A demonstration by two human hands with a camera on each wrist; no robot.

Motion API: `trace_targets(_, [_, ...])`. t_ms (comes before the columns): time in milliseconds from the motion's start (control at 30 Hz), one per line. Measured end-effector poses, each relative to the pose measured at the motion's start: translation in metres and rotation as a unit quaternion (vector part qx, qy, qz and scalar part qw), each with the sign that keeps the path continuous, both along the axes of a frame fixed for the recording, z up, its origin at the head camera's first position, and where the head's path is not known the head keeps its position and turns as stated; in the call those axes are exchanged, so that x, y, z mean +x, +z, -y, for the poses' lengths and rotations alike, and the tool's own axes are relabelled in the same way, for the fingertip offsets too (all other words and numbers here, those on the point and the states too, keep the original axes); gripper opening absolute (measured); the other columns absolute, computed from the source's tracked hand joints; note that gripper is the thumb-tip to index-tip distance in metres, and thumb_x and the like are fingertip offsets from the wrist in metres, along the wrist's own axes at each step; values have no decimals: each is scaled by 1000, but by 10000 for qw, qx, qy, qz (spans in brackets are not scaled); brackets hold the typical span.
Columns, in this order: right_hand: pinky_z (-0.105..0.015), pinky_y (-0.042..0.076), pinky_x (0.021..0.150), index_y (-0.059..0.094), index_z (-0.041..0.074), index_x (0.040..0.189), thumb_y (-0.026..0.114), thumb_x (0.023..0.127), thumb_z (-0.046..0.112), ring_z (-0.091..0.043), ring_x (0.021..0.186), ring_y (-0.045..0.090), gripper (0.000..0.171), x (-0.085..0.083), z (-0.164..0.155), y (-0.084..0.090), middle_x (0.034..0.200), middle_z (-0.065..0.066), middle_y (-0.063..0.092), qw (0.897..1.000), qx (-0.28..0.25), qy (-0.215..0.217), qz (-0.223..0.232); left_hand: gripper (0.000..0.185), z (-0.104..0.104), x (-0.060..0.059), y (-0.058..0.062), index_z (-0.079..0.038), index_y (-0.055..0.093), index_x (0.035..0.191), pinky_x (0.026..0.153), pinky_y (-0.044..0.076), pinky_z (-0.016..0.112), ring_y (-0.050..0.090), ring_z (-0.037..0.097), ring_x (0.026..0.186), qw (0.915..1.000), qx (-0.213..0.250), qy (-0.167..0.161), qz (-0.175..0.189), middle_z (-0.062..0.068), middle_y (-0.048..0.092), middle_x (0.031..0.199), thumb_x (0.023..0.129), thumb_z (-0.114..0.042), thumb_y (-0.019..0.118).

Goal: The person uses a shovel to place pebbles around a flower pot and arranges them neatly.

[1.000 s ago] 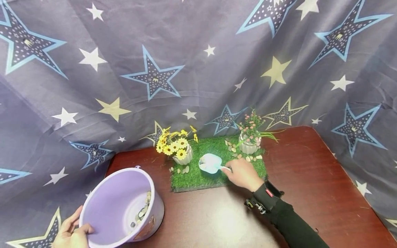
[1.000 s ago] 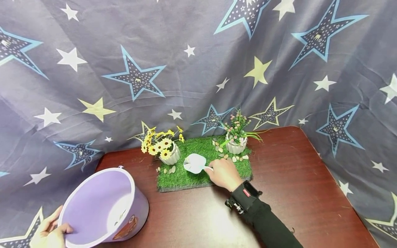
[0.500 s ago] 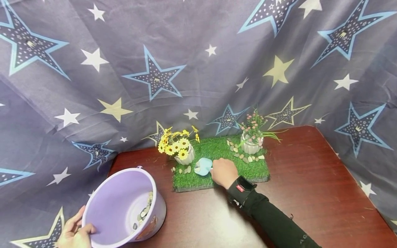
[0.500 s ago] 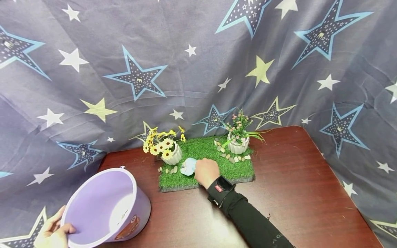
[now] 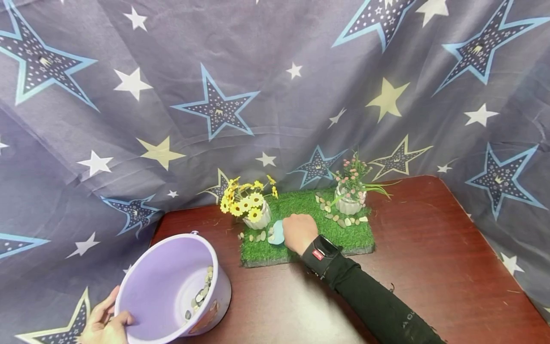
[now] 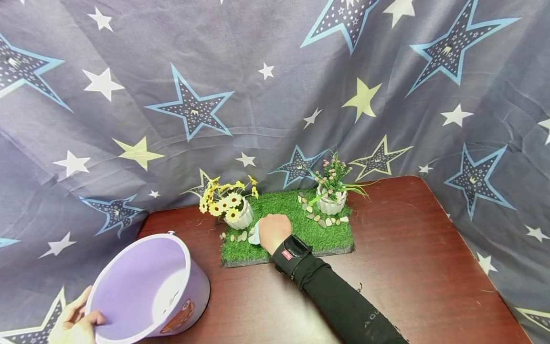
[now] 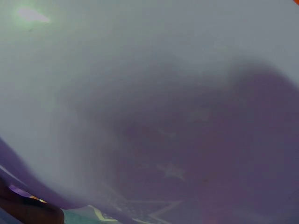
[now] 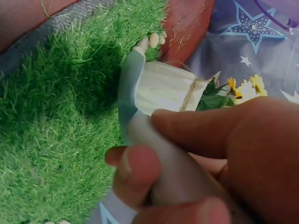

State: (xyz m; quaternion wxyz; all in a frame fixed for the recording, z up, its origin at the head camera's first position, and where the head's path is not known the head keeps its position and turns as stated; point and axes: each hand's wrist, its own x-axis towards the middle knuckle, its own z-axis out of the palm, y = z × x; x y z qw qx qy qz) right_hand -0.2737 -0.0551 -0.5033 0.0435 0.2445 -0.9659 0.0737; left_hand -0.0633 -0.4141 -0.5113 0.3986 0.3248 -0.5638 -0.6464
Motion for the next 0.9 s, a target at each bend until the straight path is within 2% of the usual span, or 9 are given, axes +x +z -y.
trace_targets(167, [-39,59,57,79,11,81,74,79,10,-25,67,70,5,2,0,5,79,-7,76,9999,122,2,-22,77,0,0,-2,-21,83,98,46,51,12,69,1,53,10000,50,-12,-17,-11,75,68,57,30,42])
trace_targets(267, [-38,58,56,79,11,79,75,78,11,-23,65,70,4,4,0,8,77,-6,75,9997,164,-21,-181,77,-1,0,-2,-19,83,99,45,51,12,69,1,53,9999,47,-21,-119,-10,75,68,57,30,41])
trace_targets(400, [-37,57,54,78,12,76,75,78,11,-22,63,69,4,4,1,9,74,-5,75,9993,190,-10,-328,77,-1,0,-1,-19,83,99,46,51,12,69,1,54,9999,69,2,-86,-11,75,68,57,31,41])
trace_targets(567, [-40,59,56,79,11,80,74,81,12,-24,67,71,5,0,1,8,79,-6,76,9996,272,11,-12,77,0,1,0,-21,83,99,46,51,12,69,0,54,10000,83,-30,-7,-11,75,68,58,30,42])
trace_targets(733, [-41,60,59,78,9,85,76,78,12,-25,71,72,8,-2,-3,12,85,-7,77,9988,278,17,393,77,3,3,0,-27,82,98,47,51,11,67,-2,54,9993,115,-33,344,-12,72,62,59,28,44])
trace_targets(900, [-41,60,61,77,9,89,75,79,12,-27,75,71,10,-7,-11,15,88,-8,76,9964,325,-77,783,78,4,3,-1,-28,81,100,47,51,11,67,-2,55,9992,95,-67,393,-11,72,62,59,27,45])
